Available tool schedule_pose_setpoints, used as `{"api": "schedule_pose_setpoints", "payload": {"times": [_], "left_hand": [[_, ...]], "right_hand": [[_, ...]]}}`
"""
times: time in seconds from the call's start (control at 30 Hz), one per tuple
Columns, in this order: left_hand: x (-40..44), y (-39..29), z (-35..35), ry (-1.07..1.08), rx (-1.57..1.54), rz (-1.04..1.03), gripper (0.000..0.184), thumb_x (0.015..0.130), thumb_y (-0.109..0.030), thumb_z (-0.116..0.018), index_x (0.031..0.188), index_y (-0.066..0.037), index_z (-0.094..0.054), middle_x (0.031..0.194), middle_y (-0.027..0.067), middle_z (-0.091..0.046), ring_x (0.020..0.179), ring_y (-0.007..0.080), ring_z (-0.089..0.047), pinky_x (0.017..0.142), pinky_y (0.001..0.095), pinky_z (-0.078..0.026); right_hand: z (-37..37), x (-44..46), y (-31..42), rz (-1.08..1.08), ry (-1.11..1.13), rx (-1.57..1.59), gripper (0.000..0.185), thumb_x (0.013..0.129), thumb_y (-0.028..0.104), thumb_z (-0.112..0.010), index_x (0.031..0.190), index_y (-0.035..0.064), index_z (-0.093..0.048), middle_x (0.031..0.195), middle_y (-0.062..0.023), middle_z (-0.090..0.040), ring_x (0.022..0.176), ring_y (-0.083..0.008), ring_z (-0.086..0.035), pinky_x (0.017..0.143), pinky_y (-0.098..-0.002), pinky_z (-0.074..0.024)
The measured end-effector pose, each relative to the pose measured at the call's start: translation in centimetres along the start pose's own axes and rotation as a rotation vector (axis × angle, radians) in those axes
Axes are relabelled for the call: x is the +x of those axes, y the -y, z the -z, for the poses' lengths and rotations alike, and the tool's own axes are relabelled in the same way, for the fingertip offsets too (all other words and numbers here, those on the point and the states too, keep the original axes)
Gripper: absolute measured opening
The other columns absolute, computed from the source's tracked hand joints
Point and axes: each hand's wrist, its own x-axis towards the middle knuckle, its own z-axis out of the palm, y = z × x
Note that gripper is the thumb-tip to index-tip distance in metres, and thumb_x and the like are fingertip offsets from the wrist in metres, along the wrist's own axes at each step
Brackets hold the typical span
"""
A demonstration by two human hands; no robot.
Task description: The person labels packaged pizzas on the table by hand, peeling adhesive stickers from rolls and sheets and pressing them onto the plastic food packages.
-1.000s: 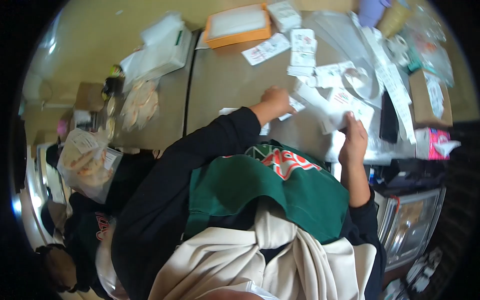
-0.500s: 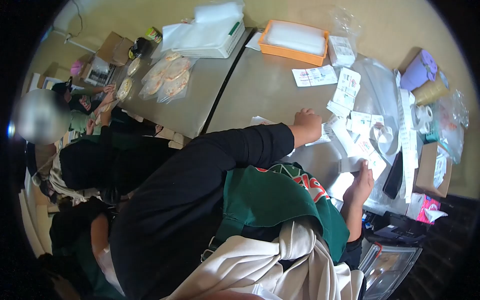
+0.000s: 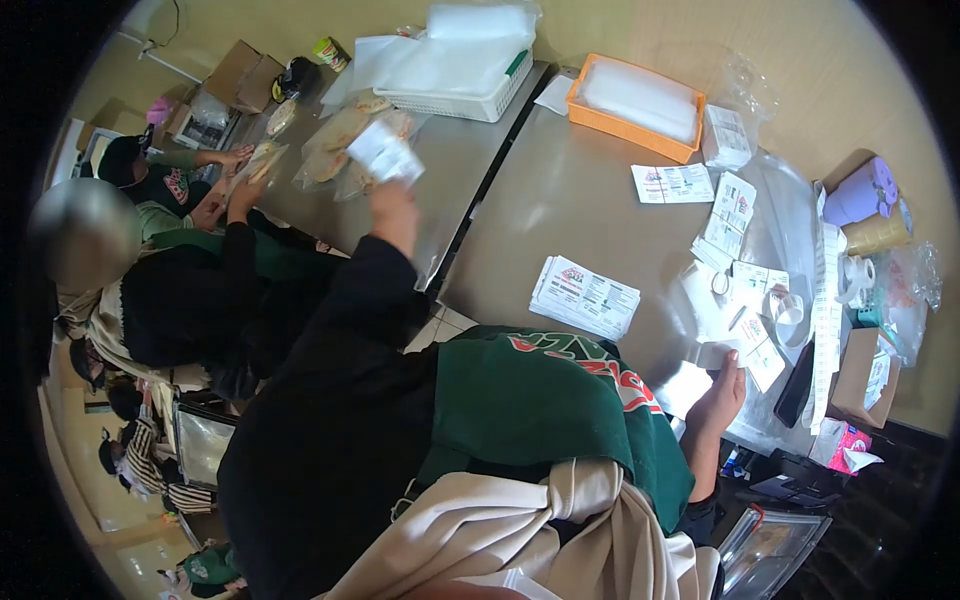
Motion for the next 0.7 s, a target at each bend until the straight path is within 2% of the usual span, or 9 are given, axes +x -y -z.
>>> {"api": "schedule_pose_setpoints", "payload": {"times": [0.03, 0.1, 0.2, 0.3, 0.37, 0.5, 0.6, 0.7], "left_hand": [[1.1, 3.7, -3.1, 0.001, -0.045, -0.048, 0.022, 0.084, -0.028, -0.049, 0.094, -0.017, -0.065, 0.093, 0.0035, -0.064, 0.088, 0.0172, -0.062, 0.069, 0.0331, -0.048], [0.9, 8.0, -6.0, 0.029, -0.07, -0.018, 0.016, 0.083, -0.025, -0.05, 0.087, -0.017, -0.063, 0.083, 0.0038, -0.063, 0.073, 0.0174, -0.062, 0.056, 0.0332, -0.047], [1.1, 9.6, -4.0, 0.272, -1.897, 0.95, 0.013, 0.082, -0.013, -0.043, 0.08, -0.011, -0.056, 0.065, -0.0004, -0.052, 0.048, 0.0133, -0.046, 0.042, 0.0289, -0.032], [2.2, 10.5, -3.7, 0.308, -1.948, 0.877, 0.014, 0.083, -0.014, -0.039, 0.077, -0.013, -0.052, 0.062, -0.0022, -0.047, 0.042, 0.01, -0.037, 0.041, 0.0271, -0.025], [3.8, 10.8, -3.7, 0.36, -2.011, 0.951, 0.014, 0.083, -0.012, -0.04, 0.077, -0.013, -0.053, 0.062, -0.0002, -0.049, 0.041, 0.0109, -0.038, 0.039, 0.025, -0.026], [5.0, 10.6, -3.4, 0.434, -2.02, 0.984, 0.015, 0.082, -0.01, -0.04, 0.077, -0.012, -0.054, 0.062, 0.0019, -0.05, 0.04, 0.0118, -0.039, 0.037, 0.024, -0.026], [3.5, 9.4, -3.3, 0.383, -1.956, 0.877, 0.014, 0.082, -0.014, -0.038, 0.077, -0.01, -0.051, 0.057, 0.0007, -0.047, 0.04, 0.0116, -0.04, 0.038, 0.0276, -0.026], [1.7, 7.8, -4.2, 0.18, -1.903, 0.872, 0.012, 0.08, -0.01, -0.042, 0.079, -0.01, -0.053, 0.062, 0.0055, -0.051, 0.04, 0.0156, -0.043, 0.036, 0.0294, -0.031]], "right_hand": [[-0.5, -0.3, -0.1, -0.015, 0.005, -0.003, 0.031, 0.09, 0.029, -0.051, 0.094, -0.0009, -0.057, 0.085, -0.0072, -0.06, 0.077, -0.0125, -0.056, 0.071, -0.0262, -0.0432], [-1.2, -0.7, -0.4, -0.011, -0.014, -0.053, 0.032, 0.09, 0.03, -0.051, 0.094, -0.0007, -0.058, 0.084, -0.0074, -0.06, 0.078, -0.0127, -0.056, 0.072, -0.0262, -0.0429], [-2.6, -1.6, 0.1, -0.019, 0.001, -0.129, 0.032, 0.09, 0.03, -0.05, 0.094, -0.0009, -0.058, 0.085, -0.0076, -0.06, 0.079, -0.0133, -0.056, 0.073, -0.0269, -0.0425], [-4.4, -2.4, 1.3, -0.003, 0.02, -0.143, 0.033, 0.09, 0.031, -0.05, 0.091, -0.0007, -0.057, 0.083, -0.0069, -0.059, 0.077, -0.013, -0.054, 0.072, -0.0265, -0.0418], [-5.5, -2.9, 1.8, 0.019, 0.001, -0.115, 0.032, 0.09, 0.032, -0.05, 0.085, 0.0002, -0.056, 0.078, -0.0054, -0.056, 0.072, -0.0115, -0.051, 0.068, -0.0248, -0.0409], [-6.4, -4.1, 2.1, 0.046, 0.011, -0.116, 0.031, 0.09, 0.03, -0.05, 0.09, -0.0001, -0.057, 0.081, -0.0056, -0.058, 0.074, -0.0116, -0.052, 0.07, -0.0256, -0.0408], [-5.7, -4.5, 1.5, 0.019, 0.019, -0.088, 0.031, 0.091, 0.028, -0.049, 0.095, -0.0012, -0.059, 0.087, -0.0065, -0.061, 0.08, -0.0119, -0.055, 0.075, -0.0269, -0.0412], [-5.6, -5.1, 1.3, 0.002, 0.009, -0.109, 0.03, 0.091, 0.028, -0.049, 0.095, -0.001, -0.059, 0.087, -0.0064, -0.061, 0.079, -0.0111, -0.054, 0.074, -0.0261, -0.0405]]}}
